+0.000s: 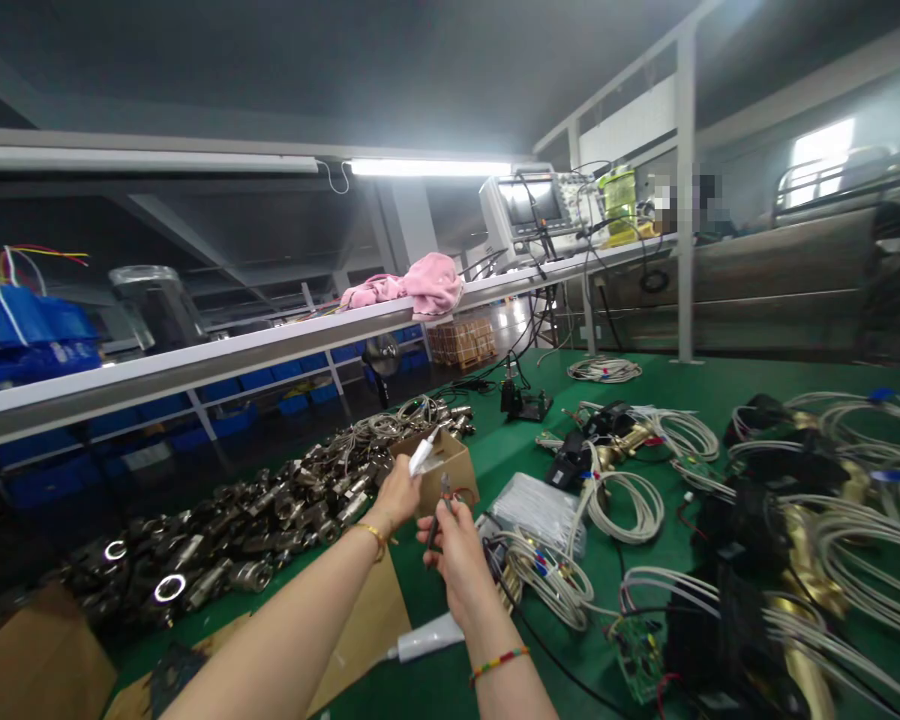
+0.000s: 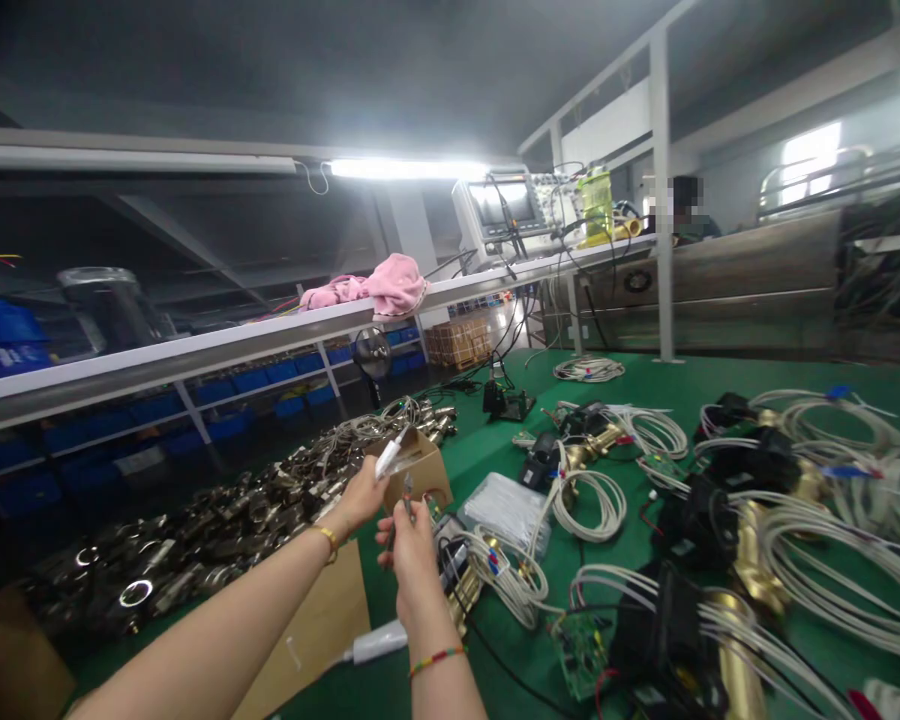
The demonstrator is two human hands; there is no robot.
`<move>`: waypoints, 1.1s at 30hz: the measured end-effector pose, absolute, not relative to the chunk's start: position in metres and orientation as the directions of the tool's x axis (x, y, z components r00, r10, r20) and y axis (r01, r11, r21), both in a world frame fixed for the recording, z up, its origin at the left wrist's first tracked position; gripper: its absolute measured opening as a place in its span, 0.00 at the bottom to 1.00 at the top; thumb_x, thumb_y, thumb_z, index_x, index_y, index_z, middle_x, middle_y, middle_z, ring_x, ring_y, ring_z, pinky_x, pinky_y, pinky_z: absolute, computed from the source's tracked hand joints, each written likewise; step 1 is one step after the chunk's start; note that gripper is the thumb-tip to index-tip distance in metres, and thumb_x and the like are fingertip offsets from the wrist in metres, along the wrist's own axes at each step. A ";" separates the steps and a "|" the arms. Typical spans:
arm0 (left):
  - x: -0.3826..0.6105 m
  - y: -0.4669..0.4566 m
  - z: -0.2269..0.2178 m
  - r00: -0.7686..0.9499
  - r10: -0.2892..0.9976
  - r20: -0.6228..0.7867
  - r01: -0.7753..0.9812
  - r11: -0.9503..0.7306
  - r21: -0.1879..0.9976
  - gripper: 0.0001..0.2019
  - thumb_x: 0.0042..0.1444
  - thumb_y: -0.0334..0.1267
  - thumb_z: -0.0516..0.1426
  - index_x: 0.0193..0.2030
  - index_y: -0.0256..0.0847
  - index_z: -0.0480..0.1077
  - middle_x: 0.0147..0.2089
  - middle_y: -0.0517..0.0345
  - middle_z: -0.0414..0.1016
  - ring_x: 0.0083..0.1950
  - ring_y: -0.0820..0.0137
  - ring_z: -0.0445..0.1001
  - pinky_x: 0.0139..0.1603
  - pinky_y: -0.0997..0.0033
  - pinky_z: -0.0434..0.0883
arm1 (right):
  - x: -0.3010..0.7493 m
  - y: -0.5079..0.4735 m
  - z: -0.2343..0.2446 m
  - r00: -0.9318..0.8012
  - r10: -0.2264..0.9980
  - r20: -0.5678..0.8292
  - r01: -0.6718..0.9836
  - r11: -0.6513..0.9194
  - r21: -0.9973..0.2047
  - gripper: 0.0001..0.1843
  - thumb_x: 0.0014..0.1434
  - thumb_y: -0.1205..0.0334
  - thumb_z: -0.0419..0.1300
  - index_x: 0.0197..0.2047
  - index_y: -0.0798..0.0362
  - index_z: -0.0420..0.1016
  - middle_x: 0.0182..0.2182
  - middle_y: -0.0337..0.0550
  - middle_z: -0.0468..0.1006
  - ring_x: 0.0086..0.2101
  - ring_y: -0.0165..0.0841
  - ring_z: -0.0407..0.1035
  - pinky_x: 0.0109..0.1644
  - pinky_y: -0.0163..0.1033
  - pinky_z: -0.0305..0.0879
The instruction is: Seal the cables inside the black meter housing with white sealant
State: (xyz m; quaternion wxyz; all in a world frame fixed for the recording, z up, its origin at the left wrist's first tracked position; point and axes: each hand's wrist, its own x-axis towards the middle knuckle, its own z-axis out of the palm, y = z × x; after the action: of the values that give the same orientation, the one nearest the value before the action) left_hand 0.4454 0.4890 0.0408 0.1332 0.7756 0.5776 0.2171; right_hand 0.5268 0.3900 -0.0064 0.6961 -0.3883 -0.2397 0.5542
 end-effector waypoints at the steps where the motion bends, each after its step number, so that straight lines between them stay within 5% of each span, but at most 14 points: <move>1: 0.436 0.482 0.041 0.242 0.953 0.181 0.842 -0.299 0.449 0.08 0.63 0.35 0.48 0.48 0.39 0.58 0.45 0.45 0.75 0.46 0.61 0.75 0.44 0.66 0.65 | 0.525 0.389 -0.006 0.262 0.960 -0.095 -0.585 0.079 -0.807 0.22 0.51 0.42 0.61 0.39 0.48 0.62 0.26 0.37 0.75 0.27 0.31 0.69 0.21 0.31 0.58; 10: 0.361 0.428 0.071 0.337 0.917 0.214 0.839 -0.396 0.374 0.08 0.63 0.40 0.47 0.45 0.42 0.62 0.45 0.52 0.75 0.46 0.64 0.73 0.46 0.68 0.66 | 0.515 0.386 -0.002 0.122 0.991 -0.049 -0.538 0.024 -0.843 0.24 0.52 0.39 0.60 0.41 0.47 0.61 0.32 0.40 0.78 0.31 0.31 0.71 0.23 0.29 0.57; 15: 0.335 0.413 0.099 0.378 0.907 0.184 0.904 -0.405 0.136 0.10 0.63 0.46 0.48 0.44 0.46 0.65 0.39 0.56 0.77 0.40 0.62 0.75 0.36 0.68 0.62 | 0.507 0.393 -0.006 0.063 0.998 0.000 -0.452 0.028 -0.891 0.22 0.56 0.39 0.57 0.42 0.47 0.61 0.36 0.41 0.76 0.33 0.32 0.71 0.25 0.31 0.62; 23: 0.330 0.403 0.109 0.381 0.904 0.191 0.924 -0.374 -0.075 0.11 0.64 0.49 0.47 0.44 0.48 0.64 0.45 0.55 0.78 0.46 0.57 0.77 0.37 0.66 0.63 | 0.494 0.398 -0.012 0.026 0.998 0.051 -0.321 0.057 -0.946 0.12 0.62 0.50 0.52 0.42 0.48 0.60 0.37 0.42 0.75 0.33 0.31 0.69 0.25 0.31 0.62; 33: 0.331 0.396 0.111 0.395 0.908 0.139 0.915 -0.374 -0.153 0.10 0.63 0.46 0.49 0.46 0.47 0.64 0.45 0.54 0.78 0.47 0.56 0.77 0.40 0.63 0.68 | 0.489 0.399 -0.009 0.036 0.999 0.027 -0.221 0.035 -0.975 0.06 0.66 0.56 0.47 0.39 0.49 0.60 0.35 0.42 0.78 0.28 0.29 0.68 0.25 0.32 0.54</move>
State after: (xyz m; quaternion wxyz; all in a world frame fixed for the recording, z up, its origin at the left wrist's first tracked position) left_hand 0.3313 0.3961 0.1113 -0.1029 0.8287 0.5499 0.0158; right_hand 0.4889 0.3993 -0.0092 0.5684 -0.4414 -0.4407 0.5365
